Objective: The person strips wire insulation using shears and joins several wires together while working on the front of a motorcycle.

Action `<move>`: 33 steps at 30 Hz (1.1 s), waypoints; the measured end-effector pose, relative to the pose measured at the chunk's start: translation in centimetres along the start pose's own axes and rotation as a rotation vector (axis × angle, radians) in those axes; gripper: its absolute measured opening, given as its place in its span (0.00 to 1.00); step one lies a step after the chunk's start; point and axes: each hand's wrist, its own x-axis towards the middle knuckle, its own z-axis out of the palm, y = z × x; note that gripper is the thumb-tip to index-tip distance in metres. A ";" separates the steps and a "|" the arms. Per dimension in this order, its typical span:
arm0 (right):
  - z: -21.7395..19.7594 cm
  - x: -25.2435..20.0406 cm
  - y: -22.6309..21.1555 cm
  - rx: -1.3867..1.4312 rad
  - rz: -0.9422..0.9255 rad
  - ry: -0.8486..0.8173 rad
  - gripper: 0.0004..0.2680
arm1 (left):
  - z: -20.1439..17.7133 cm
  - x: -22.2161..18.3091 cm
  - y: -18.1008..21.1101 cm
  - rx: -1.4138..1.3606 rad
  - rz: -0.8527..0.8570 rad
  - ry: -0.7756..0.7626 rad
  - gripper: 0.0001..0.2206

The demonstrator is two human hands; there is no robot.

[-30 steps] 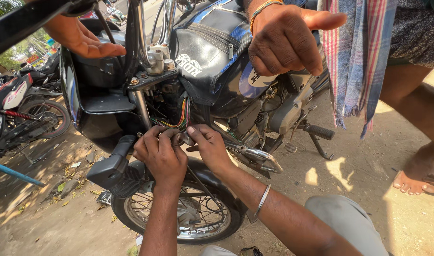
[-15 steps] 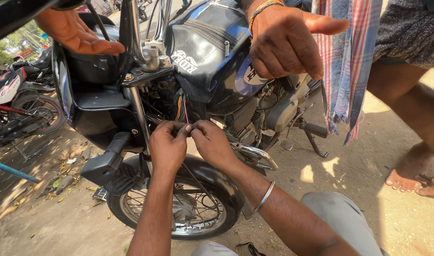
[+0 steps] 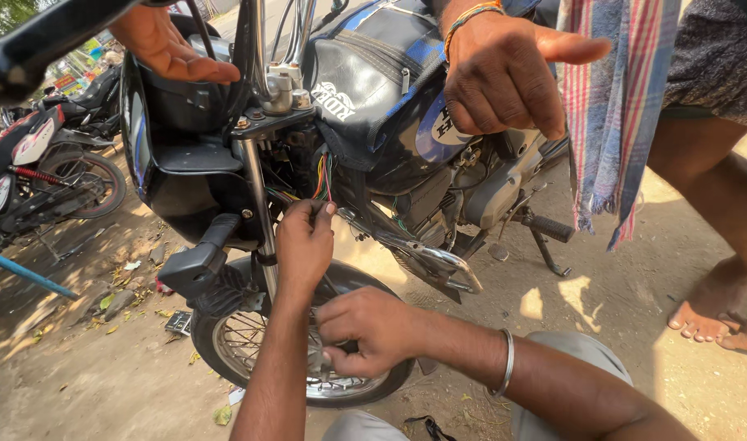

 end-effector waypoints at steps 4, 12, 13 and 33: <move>-0.3 -3.2 3.5 -0.127 0.296 -0.081 0.06 | -1.3 -0.3 0.2 -0.249 -0.113 -0.078 0.13; 0.5 -6.2 5.9 -0.360 0.475 -0.173 0.09 | 0.1 -1.3 -0.3 -0.313 -0.065 0.239 0.06; 0.4 -6.1 6.0 -0.379 0.501 -0.159 0.09 | 0.4 -1.2 -0.4 -0.348 -0.077 0.293 0.06; -1.9 -1.6 3.9 -0.384 0.665 0.193 0.07 | 2.2 -1.6 -2.2 -1.295 -0.518 0.501 0.13</move>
